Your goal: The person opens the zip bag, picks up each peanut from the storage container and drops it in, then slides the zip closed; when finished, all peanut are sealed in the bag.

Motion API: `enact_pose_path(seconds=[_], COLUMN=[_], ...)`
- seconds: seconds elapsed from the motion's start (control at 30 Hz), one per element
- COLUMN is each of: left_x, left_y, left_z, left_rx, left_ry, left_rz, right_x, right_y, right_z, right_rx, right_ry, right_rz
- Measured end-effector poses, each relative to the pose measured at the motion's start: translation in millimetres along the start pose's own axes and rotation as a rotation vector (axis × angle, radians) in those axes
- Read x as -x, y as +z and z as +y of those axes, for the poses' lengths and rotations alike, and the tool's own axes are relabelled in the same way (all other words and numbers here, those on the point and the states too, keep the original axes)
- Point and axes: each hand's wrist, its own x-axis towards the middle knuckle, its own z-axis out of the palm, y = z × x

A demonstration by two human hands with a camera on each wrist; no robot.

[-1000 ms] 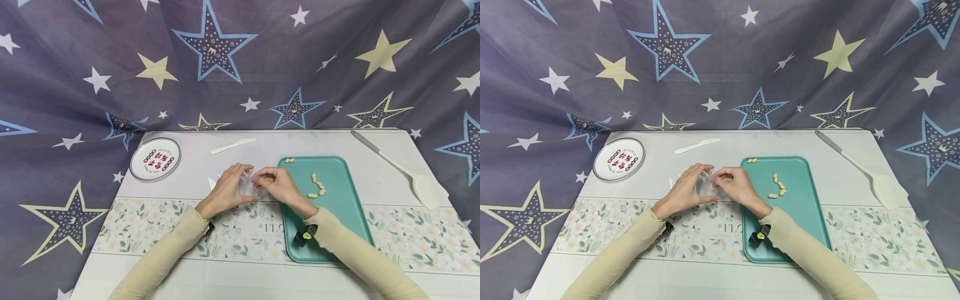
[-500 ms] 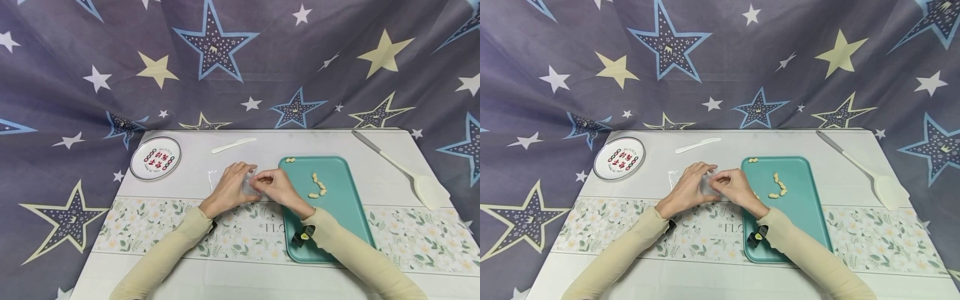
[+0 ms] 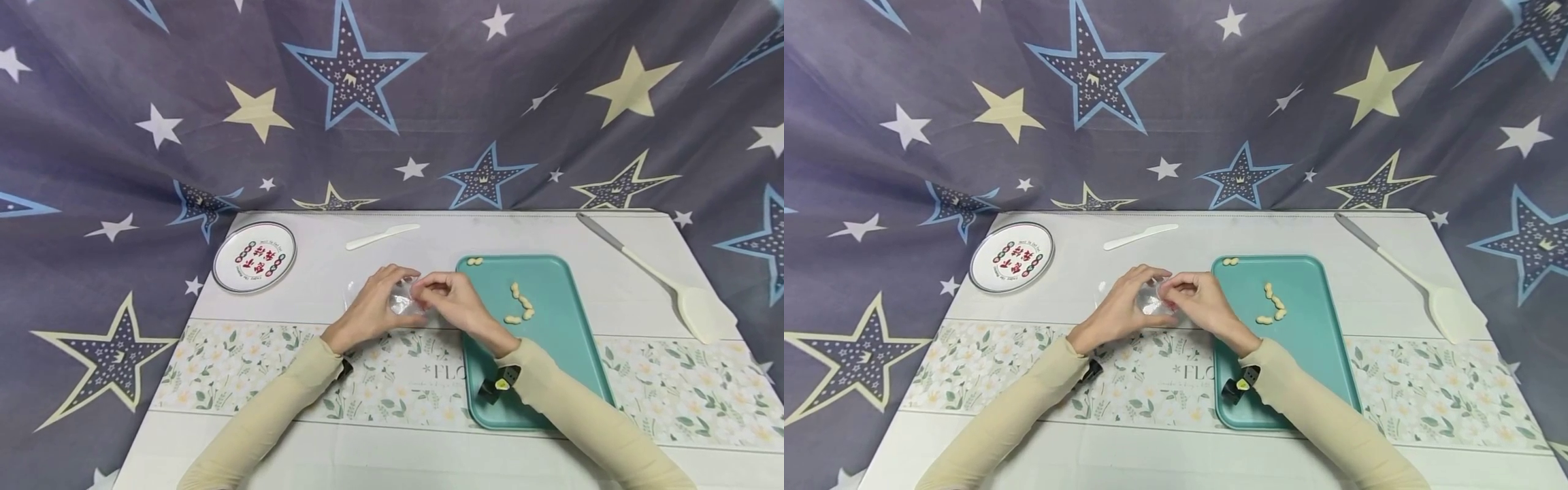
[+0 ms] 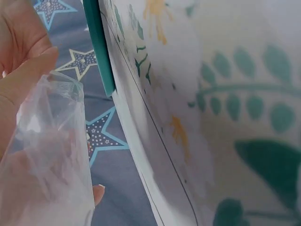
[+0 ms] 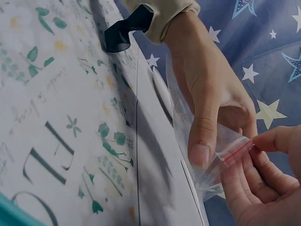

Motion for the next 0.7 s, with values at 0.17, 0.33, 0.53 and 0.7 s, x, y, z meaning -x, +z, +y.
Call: enact_pose_path(seconds=[0.17,0.33,0.53,0.7], left_x=[0.2,1.1,1.2,1.1], left_y=[-2.0,-1.5,-1.9,-2.9], left_z=[-2.0,-4.3,-5.2,-4.9], left_rx=[0.057,0.077,0.072,0.066], left_ry=[0.03,0.061,0.065,0.057], left_rz=[0.03,0.057,0.055,0.046], right_x=[-0.9,-0.9,-0.6,0.0], right_y=[-1.4,-3.1,-4.4,-8.6], right_z=[-0.8,-2.5,-4.3,-3.0], right_rx=[-0.073,-0.105,-0.098,-0.17], right_ry=[-0.009,-0.014,-0.004,0.006], right_rz=[-0.01,-0.025,-0.025,-0.024])
